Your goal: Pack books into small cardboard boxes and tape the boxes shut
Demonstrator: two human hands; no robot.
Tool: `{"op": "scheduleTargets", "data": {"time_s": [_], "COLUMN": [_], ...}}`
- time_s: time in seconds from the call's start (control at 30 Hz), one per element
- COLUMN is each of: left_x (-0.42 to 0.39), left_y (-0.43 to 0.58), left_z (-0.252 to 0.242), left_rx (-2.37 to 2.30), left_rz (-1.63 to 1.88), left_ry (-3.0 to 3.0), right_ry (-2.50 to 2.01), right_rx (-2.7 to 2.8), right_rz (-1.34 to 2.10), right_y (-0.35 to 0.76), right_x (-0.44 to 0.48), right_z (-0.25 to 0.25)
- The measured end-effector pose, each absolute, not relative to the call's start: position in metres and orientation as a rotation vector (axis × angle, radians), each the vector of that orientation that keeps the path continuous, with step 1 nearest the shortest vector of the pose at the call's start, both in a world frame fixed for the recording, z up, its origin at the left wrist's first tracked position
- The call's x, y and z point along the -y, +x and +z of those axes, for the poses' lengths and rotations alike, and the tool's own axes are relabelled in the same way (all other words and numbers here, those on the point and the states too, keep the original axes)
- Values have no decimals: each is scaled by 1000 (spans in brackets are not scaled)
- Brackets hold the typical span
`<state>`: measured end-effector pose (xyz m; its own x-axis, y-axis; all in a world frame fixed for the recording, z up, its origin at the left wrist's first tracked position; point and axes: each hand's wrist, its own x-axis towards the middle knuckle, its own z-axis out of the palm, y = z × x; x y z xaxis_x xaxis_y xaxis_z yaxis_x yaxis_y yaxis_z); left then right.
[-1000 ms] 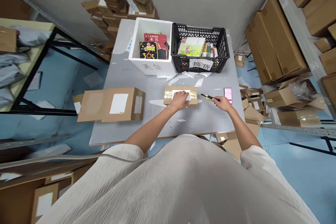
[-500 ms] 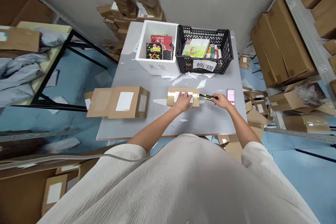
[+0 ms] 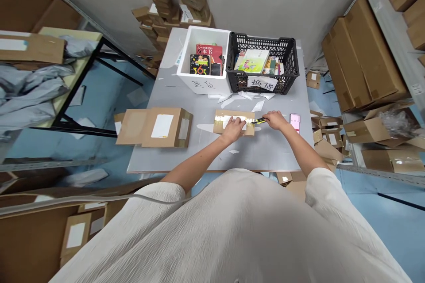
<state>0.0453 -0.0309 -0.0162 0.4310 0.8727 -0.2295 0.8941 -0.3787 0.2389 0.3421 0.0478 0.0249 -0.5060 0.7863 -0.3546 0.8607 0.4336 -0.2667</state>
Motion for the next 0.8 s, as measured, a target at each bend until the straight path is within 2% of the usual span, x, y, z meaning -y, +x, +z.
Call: {"op": "scheduleTargets", "data": {"time_s": [0.1, 0.27, 0.37, 0.8], "left_x": [30, 30, 32, 31], "left_y": [45, 44, 44, 50], "left_z": [-18, -16, -14, -3], "left_rx": [-1525, -1525, -1516, -1553], "left_rz": [-71, -90, -91, -154], "left_ry": [2349, 2359, 2377, 2337], "right_ry": [1463, 1521, 1564, 1800], "right_rx": [-2490, -2367, -2323, -2157], "right_rz": [-733, -1227, -1398, -1644], "right_y": [345, 366, 376, 389], "right_x": [-52, -42, -29, 21], "right_z": [17, 1, -7, -13]}}
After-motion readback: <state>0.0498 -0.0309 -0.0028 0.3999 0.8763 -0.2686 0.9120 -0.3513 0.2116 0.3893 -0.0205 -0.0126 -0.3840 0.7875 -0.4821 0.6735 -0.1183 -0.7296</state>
